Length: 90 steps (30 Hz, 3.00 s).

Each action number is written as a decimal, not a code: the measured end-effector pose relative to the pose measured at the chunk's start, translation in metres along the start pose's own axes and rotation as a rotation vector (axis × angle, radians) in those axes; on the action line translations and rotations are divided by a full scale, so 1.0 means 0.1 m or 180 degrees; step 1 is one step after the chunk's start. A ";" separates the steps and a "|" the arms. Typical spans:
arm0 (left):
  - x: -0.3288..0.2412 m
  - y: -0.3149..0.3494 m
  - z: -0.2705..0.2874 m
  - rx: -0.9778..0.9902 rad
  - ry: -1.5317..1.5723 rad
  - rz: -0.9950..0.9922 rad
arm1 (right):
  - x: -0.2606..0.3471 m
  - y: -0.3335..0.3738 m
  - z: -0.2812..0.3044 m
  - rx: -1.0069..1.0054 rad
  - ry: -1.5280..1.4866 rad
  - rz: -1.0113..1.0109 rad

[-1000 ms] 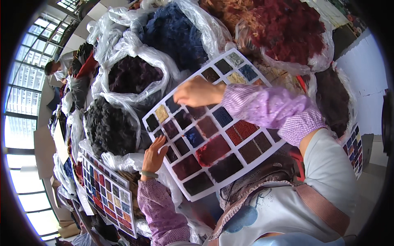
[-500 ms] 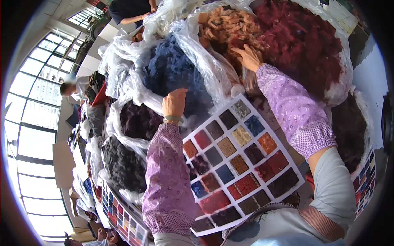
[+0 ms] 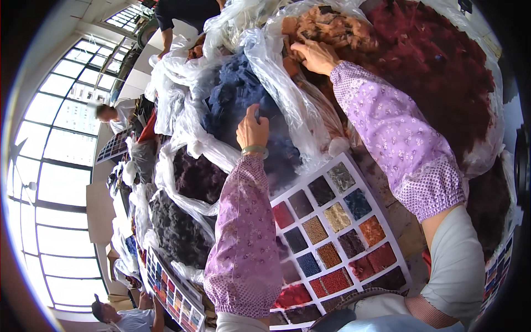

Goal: Sorting various colored wool or fiber samples into a grid display.

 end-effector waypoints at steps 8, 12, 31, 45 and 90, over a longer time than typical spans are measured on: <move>0.66 0.35 0.28 0.0466 0.2556 0.1248 | -0.09 0.33 0.30 0.1143 -0.2469 -0.1188; 0.19 0.56 0.68 -0.0163 -0.0189 -0.0405 | -0.02 0.48 0.60 0.1092 -0.1302 -0.0381; 1.39 4.02 1.92 -0.0229 -0.0548 0.0350 | 3.45 2.64 0.44 0.3069 -0.1626 0.0925; 1.49 4.42 1.52 -0.0230 0.0242 0.0022 | 4.37 3.41 -0.18 0.2551 -0.1676 0.1171; 3.21 6.35 2.33 -0.2940 0.5401 0.1741 | 6.80 4.48 -0.95 0.3230 -0.3502 -0.1156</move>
Point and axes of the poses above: each hand's wrist, its own y-axis away from the middle knuckle, its own z-axis out of the back of the hand, x = y × z, the point moved 10 cm from there along -y, towards the middle knuckle, and after that the axes turned 3 degrees about x, right-handed, at the moved point
